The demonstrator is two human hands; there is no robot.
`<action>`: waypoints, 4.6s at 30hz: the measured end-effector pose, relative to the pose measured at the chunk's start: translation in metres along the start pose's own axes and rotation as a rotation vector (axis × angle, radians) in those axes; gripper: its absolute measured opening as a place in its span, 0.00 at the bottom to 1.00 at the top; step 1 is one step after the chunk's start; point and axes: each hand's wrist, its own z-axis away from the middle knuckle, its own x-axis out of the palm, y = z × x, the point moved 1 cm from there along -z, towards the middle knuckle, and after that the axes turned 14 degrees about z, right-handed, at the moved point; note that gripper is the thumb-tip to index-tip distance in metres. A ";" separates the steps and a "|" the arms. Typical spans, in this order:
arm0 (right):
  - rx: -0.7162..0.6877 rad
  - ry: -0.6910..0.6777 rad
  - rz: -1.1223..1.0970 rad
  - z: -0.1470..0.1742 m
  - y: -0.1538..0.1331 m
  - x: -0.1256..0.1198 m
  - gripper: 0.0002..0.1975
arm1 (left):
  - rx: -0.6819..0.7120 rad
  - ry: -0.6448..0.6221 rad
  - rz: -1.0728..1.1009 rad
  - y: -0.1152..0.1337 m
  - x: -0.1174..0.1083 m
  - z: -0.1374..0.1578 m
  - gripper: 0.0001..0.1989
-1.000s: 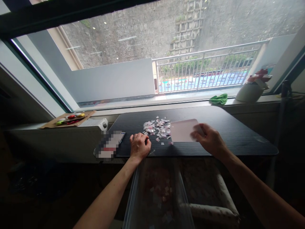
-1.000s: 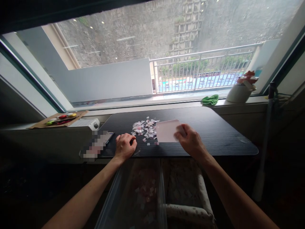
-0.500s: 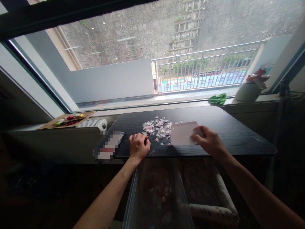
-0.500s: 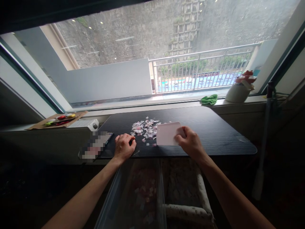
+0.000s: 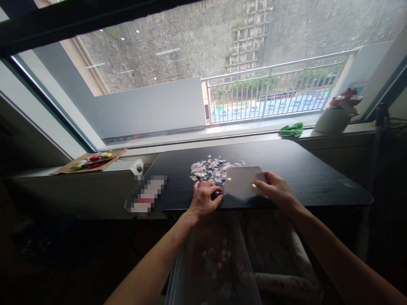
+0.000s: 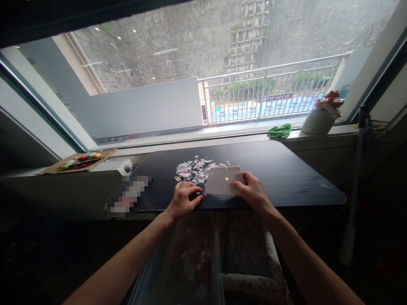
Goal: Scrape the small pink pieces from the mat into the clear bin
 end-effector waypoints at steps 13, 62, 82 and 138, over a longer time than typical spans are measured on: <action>-0.017 -0.050 -0.054 0.007 -0.003 0.005 0.14 | -0.041 0.054 0.003 -0.003 0.002 0.000 0.02; -0.096 -0.143 -0.053 -0.013 -0.003 0.022 0.13 | -0.111 0.255 -0.406 -0.038 -0.031 0.005 0.08; 0.060 -0.274 0.003 -0.014 -0.014 0.024 0.08 | -0.116 0.256 -0.398 -0.036 -0.031 0.005 0.08; 0.033 -0.320 -0.119 -0.001 -0.010 0.031 0.11 | -0.118 0.264 -0.427 -0.037 -0.031 0.006 0.08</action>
